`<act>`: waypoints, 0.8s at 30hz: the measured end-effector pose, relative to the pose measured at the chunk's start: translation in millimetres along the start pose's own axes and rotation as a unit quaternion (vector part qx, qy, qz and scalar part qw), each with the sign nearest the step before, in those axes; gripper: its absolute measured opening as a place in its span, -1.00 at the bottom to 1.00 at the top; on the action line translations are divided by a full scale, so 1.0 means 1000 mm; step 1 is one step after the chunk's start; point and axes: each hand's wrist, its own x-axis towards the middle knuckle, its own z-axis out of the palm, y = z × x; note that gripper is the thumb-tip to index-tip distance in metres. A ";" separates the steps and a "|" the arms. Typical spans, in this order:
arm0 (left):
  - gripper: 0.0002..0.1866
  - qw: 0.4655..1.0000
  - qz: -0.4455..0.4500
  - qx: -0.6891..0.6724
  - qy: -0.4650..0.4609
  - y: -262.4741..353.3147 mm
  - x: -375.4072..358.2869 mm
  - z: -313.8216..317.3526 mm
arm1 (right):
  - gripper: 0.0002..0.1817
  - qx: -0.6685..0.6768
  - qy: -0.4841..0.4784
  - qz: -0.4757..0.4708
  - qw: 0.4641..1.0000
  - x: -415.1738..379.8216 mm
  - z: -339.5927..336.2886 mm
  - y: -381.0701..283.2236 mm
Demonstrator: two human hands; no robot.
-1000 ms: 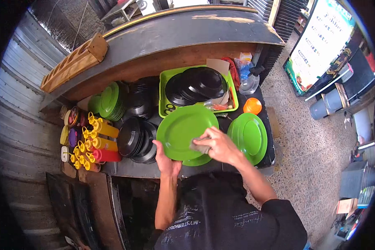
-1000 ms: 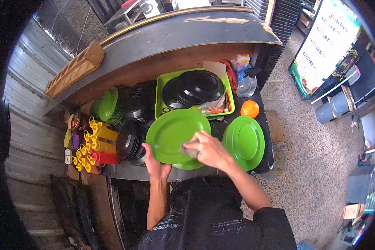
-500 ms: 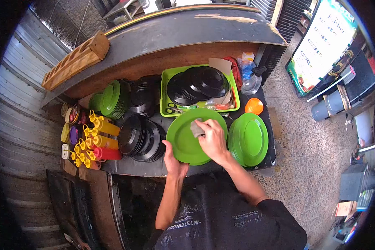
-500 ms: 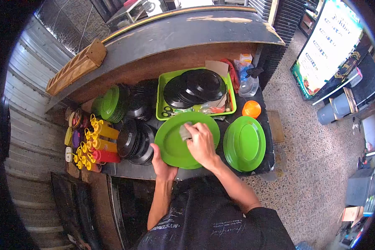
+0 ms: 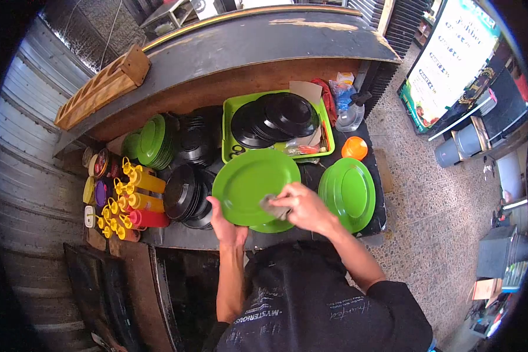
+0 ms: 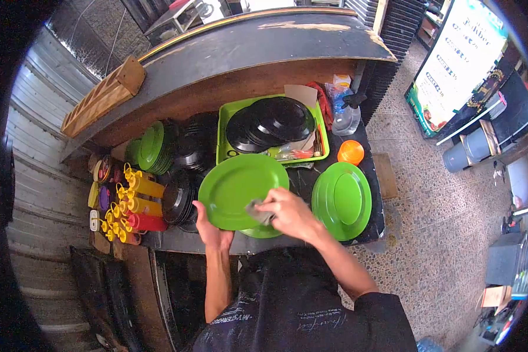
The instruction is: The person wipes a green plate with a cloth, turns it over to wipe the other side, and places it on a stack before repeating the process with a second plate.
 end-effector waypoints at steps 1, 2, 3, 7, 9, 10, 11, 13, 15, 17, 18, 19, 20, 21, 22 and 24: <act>-0.19 1.000 -0.001 0.002 0.011 0.003 -0.001 0.001 | -0.41 -0.044 0.033 -0.003 0.998 0.001 -0.007 0.008; -0.19 1.000 0.001 0.001 0.011 0.003 -0.002 0.000 | -0.46 -0.087 0.061 0.024 0.994 0.003 -0.010 0.012; -0.19 1.000 -0.004 0.010 0.020 0.003 -0.003 0.000 | -0.49 -0.118 0.108 0.067 0.985 0.007 -0.014 0.011; -0.19 1.000 0.001 0.010 0.001 -0.005 -0.010 0.013 | -0.64 -0.157 0.199 0.147 0.956 0.017 -0.005 0.017; -0.19 1.000 -0.009 0.025 -0.012 -0.016 -0.014 0.019 | -0.68 -0.161 0.202 0.136 0.956 0.021 0.006 0.009; -0.19 0.999 -0.017 0.039 -0.023 -0.021 -0.016 0.021 | -0.65 -0.131 0.184 0.149 0.963 0.024 0.014 0.002; -0.20 0.998 -0.025 0.050 -0.028 -0.025 -0.018 0.020 | -0.63 -0.112 0.189 0.119 0.968 0.024 0.020 -0.007; -0.20 0.998 -0.022 0.041 -0.037 -0.027 -0.017 0.017 | -0.54 -0.058 0.187 0.075 0.978 0.022 0.027 -0.027; -0.22 0.999 -0.005 0.017 -0.042 -0.026 -0.017 0.019 | -0.51 -0.026 0.168 0.015 0.985 0.020 0.032 -0.041; -0.21 0.999 -0.003 0.003 -0.050 -0.023 -0.017 0.014 | -0.44 0.018 0.128 -0.057 0.990 0.018 0.032 -0.053; -0.21 0.998 0.001 -0.012 -0.058 -0.020 -0.016 0.009 | -0.44 0.018 0.129 -0.057 0.990 0.017 0.031 -0.054; -0.18 0.996 -0.005 -0.023 -0.087 -0.017 -0.013 0.004 | -0.45 0.052 0.090 -0.058 0.993 0.015 0.029 -0.053; -0.18 0.996 -0.004 -0.023 -0.087 -0.018 -0.013 0.001 | -0.46 0.086 0.050 -0.060 0.993 0.013 0.027 -0.051; -0.19 0.998 -0.003 -0.020 -0.057 -0.015 -0.014 0.007 | -0.51 0.091 0.033 -0.057 0.994 0.012 0.024 -0.048; -0.21 0.999 -0.002 -0.018 -0.026 -0.014 -0.014 0.011 | -0.51 0.091 0.031 -0.058 0.994 0.012 0.021 -0.042; -0.20 0.999 0.001 -0.021 -0.031 -0.011 -0.013 0.014 | -0.50 0.037 0.020 -0.068 0.997 0.014 0.014 -0.028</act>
